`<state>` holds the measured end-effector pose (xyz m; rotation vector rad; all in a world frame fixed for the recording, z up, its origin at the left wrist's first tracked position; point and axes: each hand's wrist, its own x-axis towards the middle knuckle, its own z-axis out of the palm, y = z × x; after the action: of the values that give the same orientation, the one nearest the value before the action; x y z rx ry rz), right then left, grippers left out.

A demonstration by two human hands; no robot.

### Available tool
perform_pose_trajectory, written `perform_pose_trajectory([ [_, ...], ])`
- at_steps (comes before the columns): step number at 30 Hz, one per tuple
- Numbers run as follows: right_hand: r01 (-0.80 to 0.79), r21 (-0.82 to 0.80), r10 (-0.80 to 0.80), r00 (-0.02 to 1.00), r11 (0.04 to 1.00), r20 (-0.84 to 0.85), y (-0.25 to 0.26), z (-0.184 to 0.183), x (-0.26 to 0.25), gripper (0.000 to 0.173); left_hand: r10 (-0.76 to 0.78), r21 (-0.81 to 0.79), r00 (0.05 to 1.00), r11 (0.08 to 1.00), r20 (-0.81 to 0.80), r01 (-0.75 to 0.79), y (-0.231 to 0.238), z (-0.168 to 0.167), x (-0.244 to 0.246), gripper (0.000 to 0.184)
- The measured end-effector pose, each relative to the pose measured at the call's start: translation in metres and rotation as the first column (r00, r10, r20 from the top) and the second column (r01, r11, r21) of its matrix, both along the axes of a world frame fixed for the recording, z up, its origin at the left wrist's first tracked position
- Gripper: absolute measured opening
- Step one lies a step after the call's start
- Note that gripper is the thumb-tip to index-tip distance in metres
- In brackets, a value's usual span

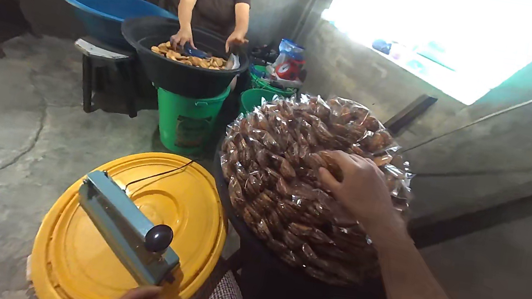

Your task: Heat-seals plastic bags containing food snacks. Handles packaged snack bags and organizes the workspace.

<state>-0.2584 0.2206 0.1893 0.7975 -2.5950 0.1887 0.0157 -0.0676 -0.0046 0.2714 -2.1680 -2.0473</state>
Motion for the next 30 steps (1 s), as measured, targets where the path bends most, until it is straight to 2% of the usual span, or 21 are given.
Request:
perform_pose_trajectory([
  [1, -0.129, -0.145, 0.102, 0.978, 0.981, -0.182, -0.007, -0.017, 0.019, 0.030, -0.113, 0.207, 0.993, 0.972, -0.023, 0.115, 0.020, 0.011, -0.013, 0.039],
  [2, -0.269, -0.256, 0.189, 0.936, 0.929, -0.298, -0.021, -0.038, 0.040, 0.030, -0.230, 0.400, 0.972, 0.887, -0.053, 0.232, 0.038, 0.017, -0.025, 0.053],
  [4, -0.509, -0.355, 0.394, 0.850, 0.784, -0.349, -0.054, -0.097, 0.084, 0.022, -0.392, 0.692, 0.911, 0.623, -0.129, 0.366, 0.061, 0.019, -0.045, 0.082],
  [6, -0.637, -0.344, 0.573, 0.771, 0.690, -0.277, -0.080, -0.156, 0.120, 0.018, -0.290, 0.889, 0.952, 0.406, -0.093, 0.210, 0.072, 0.014, -0.051, 0.061],
  [8, -0.607, -0.331, 0.628, 0.776, 0.722, -0.053, -0.082, -0.194, 0.146, 0.034, -0.129, 0.965, 0.990, 0.249, -0.050, 0.081, 0.068, -0.005, -0.047, 0.042],
  [9, -0.547, -0.406, 0.637, 0.761, 0.732, 0.122, -0.080, -0.201, 0.155, 0.048, -0.048, 0.961, 0.999, 0.276, -0.015, 0.028, 0.064, -0.017, -0.041, 0.032],
  [10, -0.433, -0.508, 0.640, 0.678, 0.745, 0.361, -0.079, -0.200, 0.161, 0.060, 0.031, 0.916, 0.998, 0.397, 0.053, -0.061, 0.060, -0.028, -0.034, 0.037],
  [11, -0.225, -0.604, 0.625, 0.491, 0.764, 0.607, -0.080, -0.194, 0.164, 0.064, 0.071, 0.803, 0.992, 0.582, 0.108, -0.129, 0.055, -0.038, -0.028, 0.057],
  [12, 0.059, -0.627, 0.594, 0.264, 0.777, 0.760, -0.087, -0.187, 0.164, 0.057, 0.102, 0.680, 0.982, 0.709, 0.160, -0.185, 0.049, -0.045, -0.022, 0.069],
  [13, 0.309, -0.569, 0.561, 0.124, 0.762, 0.819, -0.100, -0.185, 0.161, 0.043, 0.129, 0.578, 0.973, 0.786, 0.192, -0.218, 0.044, -0.049, -0.019, 0.073],
  [14, 0.438, -0.480, 0.512, 0.051, 0.760, 0.857, -0.116, -0.187, 0.154, 0.029, 0.157, 0.501, 0.967, 0.832, 0.199, -0.238, 0.040, -0.052, -0.018, 0.072],
  [15, 0.457, -0.422, 0.450, 0.051, 0.783, 0.891, -0.134, -0.193, 0.147, 0.021, 0.196, 0.442, 0.959, 0.856, 0.205, -0.269, 0.036, -0.052, -0.019, 0.069],
  [17, 0.302, -0.409, 0.365, 0.193, 0.861, 0.911, -0.167, -0.207, 0.131, 0.021, 0.331, 0.342, 0.917, 0.854, 0.223, -0.391, 0.027, -0.049, -0.026, 0.059],
  [19, 0.083, -0.466, 0.392, 0.423, 0.881, 0.817, -0.194, -0.222, 0.116, 0.026, 0.466, 0.208, 0.854, 0.834, 0.230, -0.511, 0.012, -0.052, -0.038, 0.055],
  [20, -0.009, -0.494, 0.434, 0.492, 0.870, 0.755, -0.203, -0.236, 0.109, 0.033, 0.506, 0.138, 0.832, 0.829, 0.229, -0.542, 0.002, -0.058, -0.044, 0.055],
  [22, -0.051, -0.498, 0.456, 0.492, 0.866, 0.742, -0.218, -0.261, 0.094, 0.044, 0.550, 0.050, 0.807, 0.819, 0.216, -0.571, -0.014, -0.070, -0.053, 0.054],
  [24, -0.073, -0.497, 0.460, 0.512, 0.865, 0.726, -0.232, -0.262, 0.075, 0.050, 0.567, 0.023, 0.794, 0.811, 0.222, -0.585, -0.027, -0.075, -0.060, 0.055],
  [26, -0.061, -0.452, 0.421, 0.492, 0.890, 0.762, -0.246, -0.226, 0.060, 0.045, 0.568, 0.023, 0.787, 0.808, 0.241, -0.589, -0.042, -0.071, -0.065, 0.059],
  [27, -0.088, -0.444, 0.440, 0.398, 0.892, 0.805, -0.250, -0.201, 0.056, 0.046, 0.571, 0.028, 0.787, 0.805, 0.235, -0.592, -0.049, -0.069, -0.067, 0.061],
  [29, -0.328, -0.384, 0.464, 0.219, 0.863, 0.858, -0.250, -0.161, 0.055, 0.054, 0.575, 0.029, 0.788, 0.804, 0.218, -0.595, -0.061, -0.065, -0.071, 0.063],
  [30, -0.489, -0.267, 0.413, 0.218, 0.830, 0.884, -0.251, -0.148, 0.061, 0.060, 0.578, 0.021, 0.786, 0.803, 0.217, -0.596, -0.065, -0.065, -0.073, 0.064],
])
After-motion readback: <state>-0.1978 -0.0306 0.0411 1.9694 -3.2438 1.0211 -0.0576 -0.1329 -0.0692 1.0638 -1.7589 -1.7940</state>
